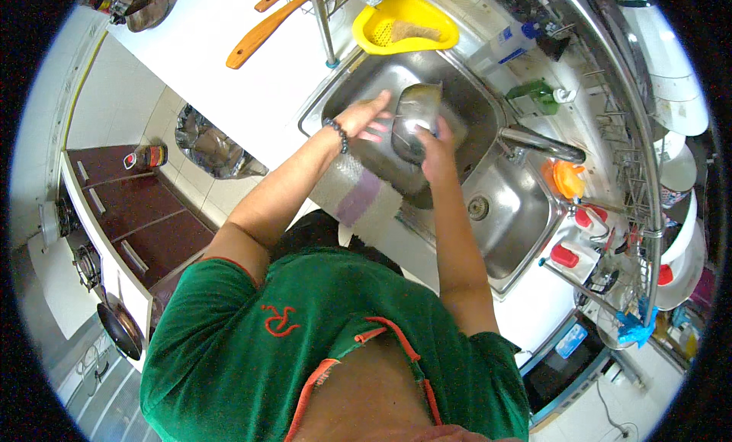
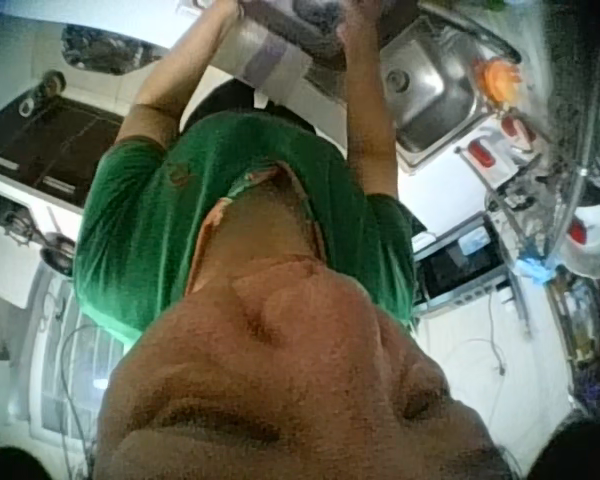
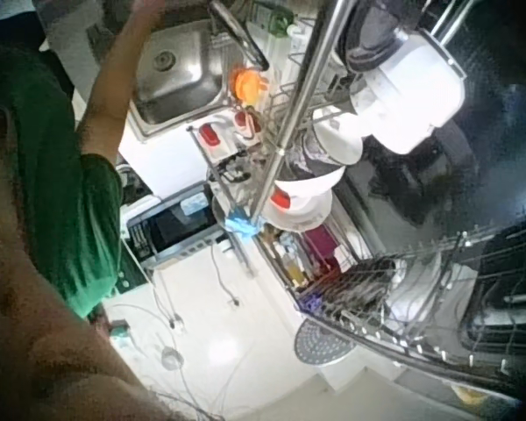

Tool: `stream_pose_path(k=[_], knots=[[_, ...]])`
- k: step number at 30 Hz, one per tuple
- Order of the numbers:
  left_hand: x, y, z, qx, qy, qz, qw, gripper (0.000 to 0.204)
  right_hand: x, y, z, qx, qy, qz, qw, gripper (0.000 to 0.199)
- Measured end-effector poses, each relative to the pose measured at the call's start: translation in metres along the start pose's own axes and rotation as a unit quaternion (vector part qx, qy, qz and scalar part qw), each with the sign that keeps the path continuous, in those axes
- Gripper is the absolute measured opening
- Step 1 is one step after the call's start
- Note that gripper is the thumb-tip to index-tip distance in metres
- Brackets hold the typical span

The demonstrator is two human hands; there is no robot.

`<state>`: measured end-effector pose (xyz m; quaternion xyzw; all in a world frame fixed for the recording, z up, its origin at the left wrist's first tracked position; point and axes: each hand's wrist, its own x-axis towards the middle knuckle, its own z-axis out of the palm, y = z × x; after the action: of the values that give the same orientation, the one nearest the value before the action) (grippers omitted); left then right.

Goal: The person washes a metal bowl in a kitchen sink using a sponge and soap, then rinses it under running water. They then use a blue cloth to dry the bowl and place it on the counter.

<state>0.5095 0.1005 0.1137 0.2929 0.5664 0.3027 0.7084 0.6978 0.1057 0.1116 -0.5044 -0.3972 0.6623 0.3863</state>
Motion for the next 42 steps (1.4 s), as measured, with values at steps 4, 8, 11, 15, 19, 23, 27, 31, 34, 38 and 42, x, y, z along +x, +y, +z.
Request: stream_pose_path(k=[4, 8, 11, 15, 19, 23, 27, 31, 34, 38, 42], knots=[[0.037, -0.053, -0.019, -0.178, 0.059, -0.031, 0.982, 0.062, -0.005, -0.017, -0.028, 0.274, -0.009, 0.063, 0.960, 0.052], [0.012, -0.036, 0.004, -0.458, -0.027, -0.009, 0.888, 0.046, 0.009, 0.009, -0.062, 0.264, 0.065, 0.115, 0.955, 0.051], [0.012, -0.032, 0.002, -0.408, 0.096, 0.050, 0.906, 0.028, 0.003, 0.037, -0.084, 0.015, 0.202, 0.063, 0.977, 0.048], [-0.002, -0.008, 0.026, -0.253, 0.124, 0.208, 0.937, 0.024, -0.021, 0.055, -0.081, -0.203, 0.239, -0.112, 0.943, 0.037], [0.013, -0.027, 0.055, 0.022, 0.197, 0.295, 0.935, 0.022, -0.039, -0.021, 0.022, -0.391, 0.160, -0.461, 0.781, 0.023], [-0.004, -0.013, 0.092, 0.119, 0.212, 0.326, 0.914, 0.030, 0.044, -0.045, -0.007, -0.353, 0.201, -0.150, 0.901, 0.018], [0.008, -0.008, 0.080, 0.090, 0.167, 0.336, 0.923, 0.028, 0.024, -0.051, -0.003, -0.314, 0.177, -0.229, 0.904, 0.024], [0.012, -0.011, 0.073, 0.072, 0.096, 0.340, 0.933, 0.026, 0.009, -0.034, 0.013, -0.387, 0.166, -0.424, 0.802, 0.023], [-0.018, 0.010, 0.083, 0.158, 0.039, 0.233, 0.959, 0.027, 0.070, -0.033, -0.051, -0.132, 0.110, -0.062, 0.983, 0.022], [-0.020, 0.010, 0.067, -0.001, 0.015, 0.266, 0.964, 0.030, 0.050, -0.017, -0.059, 0.082, 0.086, -0.063, 0.991, 0.025], [-0.010, 0.010, 0.066, -0.239, 0.103, 0.171, 0.950, 0.027, -0.003, 0.004, -0.059, 0.218, 0.170, -0.057, 0.959, 0.029]])
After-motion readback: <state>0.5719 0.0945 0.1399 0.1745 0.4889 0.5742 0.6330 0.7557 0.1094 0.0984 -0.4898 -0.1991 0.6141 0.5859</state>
